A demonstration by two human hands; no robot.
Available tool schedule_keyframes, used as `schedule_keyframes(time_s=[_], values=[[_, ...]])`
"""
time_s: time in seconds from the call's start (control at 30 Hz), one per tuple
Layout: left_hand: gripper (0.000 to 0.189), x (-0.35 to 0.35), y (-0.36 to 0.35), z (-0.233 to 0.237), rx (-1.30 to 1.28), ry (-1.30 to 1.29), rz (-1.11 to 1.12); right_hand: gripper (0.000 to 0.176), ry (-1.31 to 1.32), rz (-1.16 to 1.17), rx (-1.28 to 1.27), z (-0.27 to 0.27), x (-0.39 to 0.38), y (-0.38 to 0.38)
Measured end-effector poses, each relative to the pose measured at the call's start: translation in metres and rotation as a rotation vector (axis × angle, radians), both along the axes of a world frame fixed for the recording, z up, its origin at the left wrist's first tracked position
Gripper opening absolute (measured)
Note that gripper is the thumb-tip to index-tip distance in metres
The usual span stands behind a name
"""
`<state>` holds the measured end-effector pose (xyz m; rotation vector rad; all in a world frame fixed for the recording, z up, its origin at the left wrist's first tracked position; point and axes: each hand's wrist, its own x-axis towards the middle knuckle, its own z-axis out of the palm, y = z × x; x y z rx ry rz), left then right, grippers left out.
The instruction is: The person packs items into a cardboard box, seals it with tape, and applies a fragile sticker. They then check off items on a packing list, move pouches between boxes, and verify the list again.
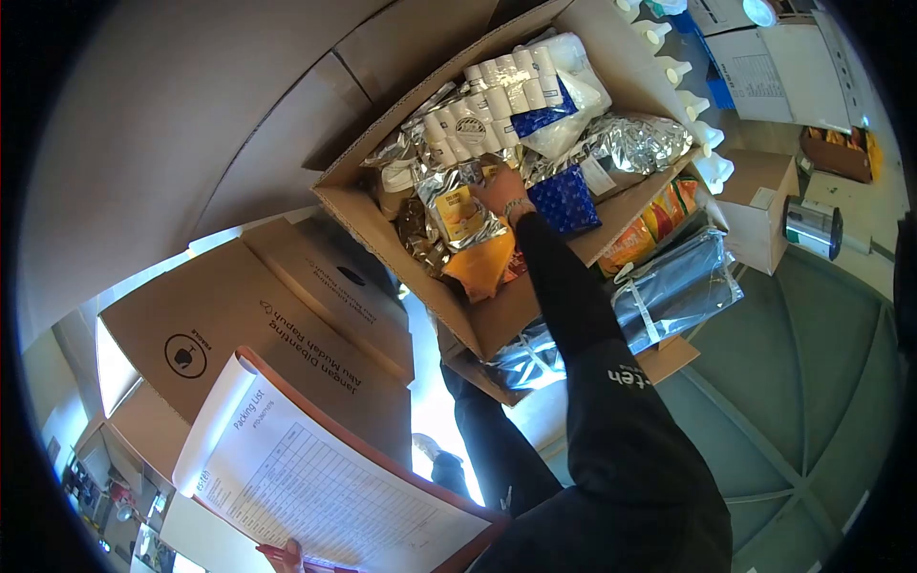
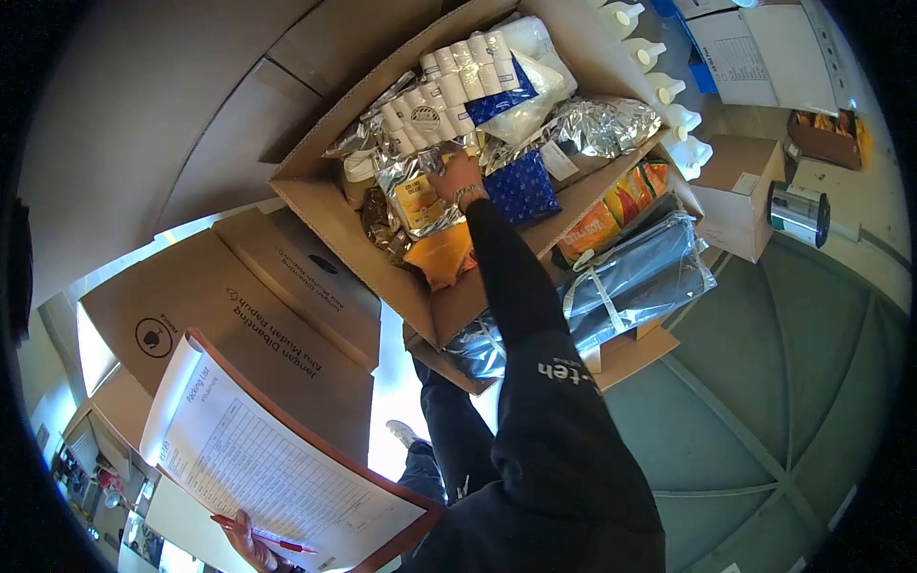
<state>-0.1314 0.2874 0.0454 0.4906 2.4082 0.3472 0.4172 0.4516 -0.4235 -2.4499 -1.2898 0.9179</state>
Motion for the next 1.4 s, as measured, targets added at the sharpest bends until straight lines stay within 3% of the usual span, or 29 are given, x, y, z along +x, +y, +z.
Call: schedule_keyframes(time_s=[0.03, 0.1, 0.13, 0.17, 0.23, 0.27, 0.37, 0.43, 0.5, 0.53, 0.6, 0.63, 0.7, 0.73, 0.83, 0.9, 0.93, 0.97, 1.0, 1.03, 1.1, 1.17, 1.23, 1.3, 1.4], values=[[0.045, -0.019, -0.011, 0.0, 0.001, 0.004, -0.004, 0.052, 0.004, -0.004, 0.001, 0.001, -0.005, 0.005], [0.045, -0.074, -0.041, 0.005, 0.136, -0.057, -0.704, 0.061, 0.229, -0.567, 0.296, 0.023, -0.021, 0.022], [0.041, -0.069, -0.039, 0.006, 0.102, -0.021, -0.685, 0.057, 0.672, -0.666, 0.782, 0.041, -0.032, 0.037], [0.041, -0.075, -0.044, 0.002, 0.098, -0.02, -0.683, 0.057, 0.674, -0.666, 0.779, 0.038, -0.034, 0.042], [0.04, -0.087, -0.054, -0.013, 0.286, 0.051, -0.868, 0.061, 0.789, -1.038, 0.674, 0.033, -0.028, 0.058], [0.04, -0.089, -0.054, -0.013, 0.288, 0.049, -0.867, 0.05, 0.72, -0.973, 0.71, 0.031, -0.029, 0.063], [0.044, -0.085, -0.047, -0.015, 0.142, -0.026, -0.732, 0.05, 0.676, -0.754, 0.687, 0.034, -0.038, 0.064], [0.047, -0.067, -0.038, -0.016, 0.264, 0.064, -1.012, 0.051, 0.655, -0.655, 0.78, 0.051, -0.052, 0.052], [0.047, -0.073, -0.042, -0.02, 0.299, 0.036, -0.98, 0.051, 0.368, -0.217, 0.508, 0.092, -0.063, 0.036], [0.047, -0.074, -0.044, -0.021, 0.329, 0.011, -0.95, 0.051, 0.367, -0.216, 0.507, 0.111, -0.074, 0.035], [0.046, -0.073, -0.042, -0.021, 0.296, 0.04, -0.975, 0.054, 0.371, 0.051, 0.122, 0.136, -0.097, 0.038], [0.045, -0.074, -0.042, -0.018, 0.259, 0.07, -0.994, 0.054, 0.374, 0.048, 0.118, 0.132, -0.097, 0.036], [0.043, -0.079, -0.045, -0.017, 0.216, 0.037, -0.902, 0.056, 0.467, -0.232, 0.097, 0.106, -0.089, 0.036], [0.041, -0.081, -0.046, -0.018, 0.175, 0.006, -0.81, 0.06, 0.005, -0.29, 0.463, 0.035, -0.084, 0.023], [0.036, -0.081, -0.044, -0.013, 0.176, 0.036, -0.97, 0.072, 0.159, -0.472, 0.287, 0.024, -0.024, 0.018], [0.034, -0.088, -0.049, -0.023, 0.265, 0.056, -0.954, 0.099, 0.069, -0.432, 0.309, -0.007, -0.002, 0.013], [0.032, -0.09, -0.05, -0.026, 0.358, 0.076, -0.938, 0.099, 0.07, -0.434, 0.305, -0.01, -0.005, 0.016], [0.032, -0.08, -0.034, -0.018, 0.355, 0.077, -0.94, 0.113, -0.083, -0.419, 0.238, -0.009, -0.012, 0.023], [0.033, -0.06, -0.005, -0.004, -0.004, -0.02, -0.645, 0.126, -0.237, -0.401, 0.172, -0.006, -0.014, 0.027], [0.034, -0.049, 0.011, 0.004, -0.352, -0.114, -0.337, 0.126, -0.238, -0.403, 0.169, 0.005, -0.012, 0.028], [0.036, -0.066, -0.009, -0.011, -0.199, -0.092, -0.333, 0.137, 0.011, -0.657, -0.052, 0.03, -0.014, 0.042], [0.037, -0.059, -0.007, -0.011, -0.047, -0.074, -0.318, 0.13, -0.054, -0.553, -0.055, 0.02, -0.014, 0.04], [0.035, -0.048, 0.002, -0.007, -0.126, -0.22, -0.044, 0.128, 0.242, -0.433, 0.04, 0.017, -0.027, 0.03], [0.035, -0.054, 0.001, -0.014, -0.101, -0.242, -0.038, 0.124, 0.157, -0.197, -0.045, 0.035, -0.057, 0.023], [0.031, -0.076, -0.004, -0.02, -0.135, -0.185, -0.103, 0.109, 0.335, -0.097, -0.267, 0.061, -0.091, 0.013]])
